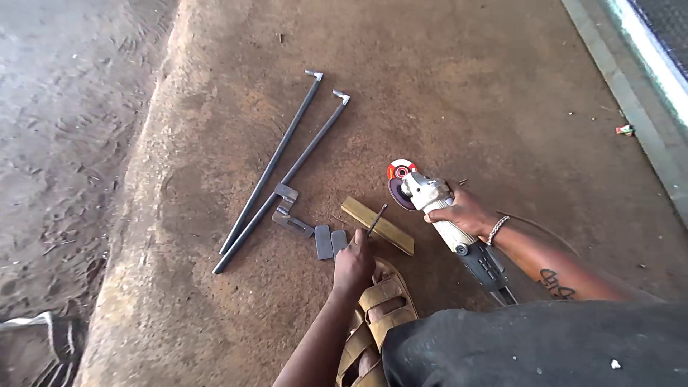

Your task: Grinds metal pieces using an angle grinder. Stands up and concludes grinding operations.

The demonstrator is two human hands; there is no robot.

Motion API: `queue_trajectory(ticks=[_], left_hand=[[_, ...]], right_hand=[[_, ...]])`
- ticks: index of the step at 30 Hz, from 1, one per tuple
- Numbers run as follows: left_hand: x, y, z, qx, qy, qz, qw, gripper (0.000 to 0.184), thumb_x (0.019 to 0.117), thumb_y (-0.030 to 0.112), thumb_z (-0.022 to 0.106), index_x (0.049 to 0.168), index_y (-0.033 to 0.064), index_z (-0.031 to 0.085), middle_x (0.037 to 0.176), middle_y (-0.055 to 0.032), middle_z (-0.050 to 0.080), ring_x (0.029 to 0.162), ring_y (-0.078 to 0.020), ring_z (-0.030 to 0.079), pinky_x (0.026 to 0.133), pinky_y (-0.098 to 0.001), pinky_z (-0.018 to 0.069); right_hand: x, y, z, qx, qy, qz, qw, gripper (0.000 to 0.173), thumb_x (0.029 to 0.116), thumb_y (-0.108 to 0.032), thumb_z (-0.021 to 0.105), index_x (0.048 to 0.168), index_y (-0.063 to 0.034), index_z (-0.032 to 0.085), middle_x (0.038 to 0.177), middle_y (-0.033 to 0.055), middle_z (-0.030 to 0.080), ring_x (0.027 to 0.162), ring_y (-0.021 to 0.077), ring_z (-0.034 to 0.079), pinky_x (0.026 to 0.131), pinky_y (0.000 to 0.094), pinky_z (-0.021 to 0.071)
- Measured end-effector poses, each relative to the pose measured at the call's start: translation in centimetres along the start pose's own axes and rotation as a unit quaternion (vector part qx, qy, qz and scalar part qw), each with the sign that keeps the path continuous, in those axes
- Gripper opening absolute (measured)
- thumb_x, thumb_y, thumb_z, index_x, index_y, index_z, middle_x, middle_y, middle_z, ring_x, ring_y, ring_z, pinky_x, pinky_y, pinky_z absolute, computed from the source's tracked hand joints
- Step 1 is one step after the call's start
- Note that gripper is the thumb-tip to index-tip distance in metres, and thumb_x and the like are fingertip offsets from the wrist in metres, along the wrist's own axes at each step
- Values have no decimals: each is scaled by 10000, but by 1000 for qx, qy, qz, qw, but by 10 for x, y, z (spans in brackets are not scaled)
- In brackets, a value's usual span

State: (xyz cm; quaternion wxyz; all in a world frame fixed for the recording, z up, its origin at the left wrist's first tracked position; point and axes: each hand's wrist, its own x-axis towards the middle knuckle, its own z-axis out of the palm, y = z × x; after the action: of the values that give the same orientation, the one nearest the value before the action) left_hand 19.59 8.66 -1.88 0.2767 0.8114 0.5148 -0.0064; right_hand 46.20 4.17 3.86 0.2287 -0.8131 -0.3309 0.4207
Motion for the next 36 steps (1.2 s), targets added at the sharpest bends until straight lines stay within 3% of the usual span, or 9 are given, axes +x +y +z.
queue_trajectory(ticks=[9,18,24,27,31,36], left_hand=[[1,-4,6,15,47,32,998,194,1058,216,555,1159,58,604,837,-145,719,739,-348,737,659,-533,595],[7,-10,1,-11,40,-3,999,224,1059,224,559,1188,43,586,843,-160,723,775,-372,740,694,-554,590],[7,-12,3,-14,29,19,999,219,1065,258,559,1172,72,599,814,-139,717,756,-357,739,678,-553,591],[19,-20,-11,-131,4,-42,990,289,1065,287,575,1231,53,604,874,-157,717,803,-350,722,750,-583,582],[21,-33,-29,-382,-44,-97,918,195,1059,172,597,1194,32,606,1001,-106,762,844,-236,753,784,-460,637],[12,-24,-38,-460,-6,-59,886,120,1032,123,624,1119,43,646,939,-81,777,798,-192,744,749,-399,616]], right_hand=[[8,-27,-4,-138,-42,-38,989,1000,653,-396,935,1503,-220,438,1102,140,713,965,307,710,829,583,573],[20,-46,-10,-255,-80,-42,963,1017,694,-408,929,1545,-215,407,1071,184,707,965,368,696,806,606,552],[22,-36,-11,-198,-50,-15,979,1025,676,-403,930,1535,-183,415,1099,189,707,989,368,696,830,613,550],[21,-29,-15,-162,-10,-18,987,1040,660,-405,934,1534,-199,409,1085,171,710,959,350,704,805,609,560],[1,-28,-20,-137,17,-36,990,1019,670,-357,933,1529,-216,404,1074,165,708,932,336,709,780,599,567],[-11,-35,-24,-189,49,-69,978,1010,669,-407,936,1522,-244,421,989,158,716,855,342,710,717,606,557]])
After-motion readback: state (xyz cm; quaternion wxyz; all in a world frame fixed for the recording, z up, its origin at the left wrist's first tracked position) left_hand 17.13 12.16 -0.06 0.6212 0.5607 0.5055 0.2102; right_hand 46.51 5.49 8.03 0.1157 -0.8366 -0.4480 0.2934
